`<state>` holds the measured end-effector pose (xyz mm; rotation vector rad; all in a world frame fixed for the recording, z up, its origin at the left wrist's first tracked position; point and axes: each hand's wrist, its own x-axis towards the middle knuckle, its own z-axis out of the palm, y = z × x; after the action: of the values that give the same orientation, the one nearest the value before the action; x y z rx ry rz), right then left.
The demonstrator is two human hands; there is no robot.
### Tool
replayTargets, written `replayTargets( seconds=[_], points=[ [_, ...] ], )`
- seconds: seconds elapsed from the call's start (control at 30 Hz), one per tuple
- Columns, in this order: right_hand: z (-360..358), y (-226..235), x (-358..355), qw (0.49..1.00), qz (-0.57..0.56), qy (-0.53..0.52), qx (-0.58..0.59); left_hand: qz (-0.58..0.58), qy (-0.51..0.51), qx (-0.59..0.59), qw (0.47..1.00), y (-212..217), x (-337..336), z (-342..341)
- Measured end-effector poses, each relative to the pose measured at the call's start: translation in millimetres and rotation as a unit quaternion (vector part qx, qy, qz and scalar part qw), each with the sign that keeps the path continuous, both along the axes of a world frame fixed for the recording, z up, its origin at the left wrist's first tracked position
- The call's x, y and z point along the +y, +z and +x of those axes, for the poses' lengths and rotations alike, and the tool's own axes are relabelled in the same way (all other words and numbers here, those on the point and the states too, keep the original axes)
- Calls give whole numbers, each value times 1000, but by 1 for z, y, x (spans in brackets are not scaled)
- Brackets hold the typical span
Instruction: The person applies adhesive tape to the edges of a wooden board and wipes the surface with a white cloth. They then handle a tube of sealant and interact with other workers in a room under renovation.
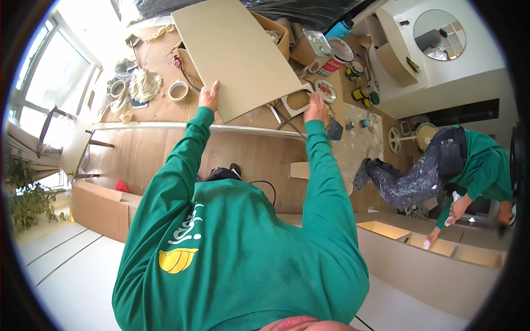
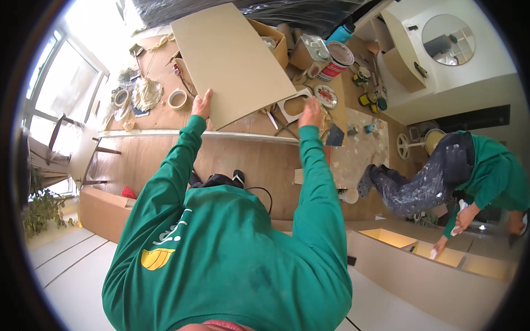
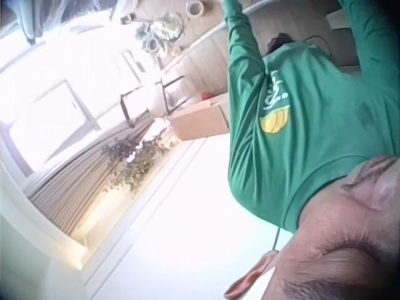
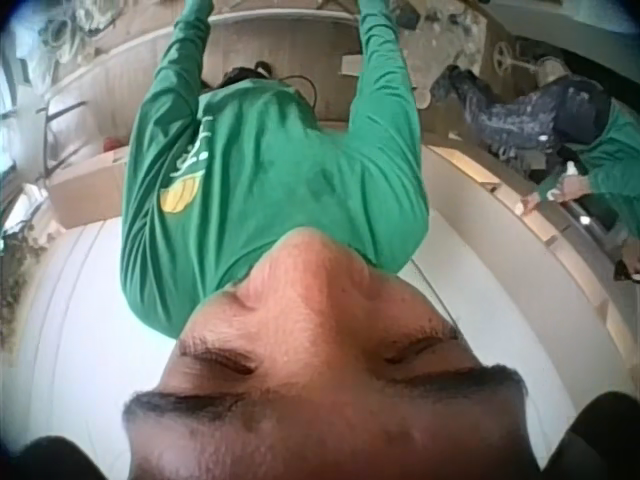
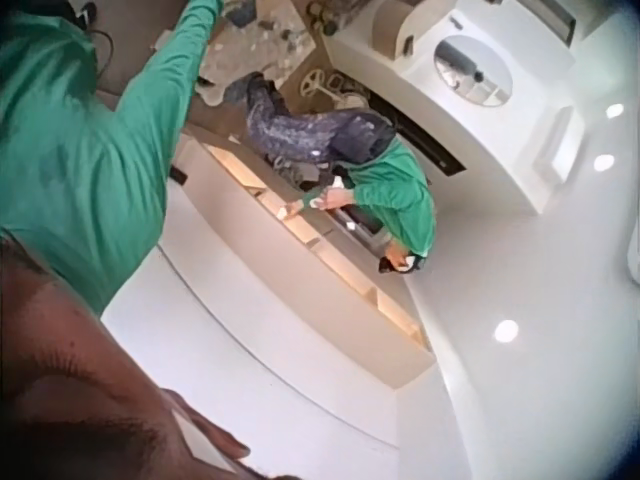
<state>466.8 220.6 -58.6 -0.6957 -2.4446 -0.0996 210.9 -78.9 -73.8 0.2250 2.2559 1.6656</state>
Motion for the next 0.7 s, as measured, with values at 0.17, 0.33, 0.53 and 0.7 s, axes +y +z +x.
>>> replayTargets(
  seconds=[0.17, 0.33, 0.53, 0.7],
  points=[
    [11, 21, -18, 957, -225, -56, 173, 44, 35, -6, 998, -55, -21, -31],
    [96, -58, -82, 750, -541, -54, 377, 255, -8, -346, 903, -20, -42, 10],
    [117, -26, -204, 488, -741, -86, 453, 95, -77, -342, 932, -65, -156, 84],
    [99, -1, -251, 476, -774, -72, 410, 66, -281, -299, 910, 11, -141, 135]
  ],
)
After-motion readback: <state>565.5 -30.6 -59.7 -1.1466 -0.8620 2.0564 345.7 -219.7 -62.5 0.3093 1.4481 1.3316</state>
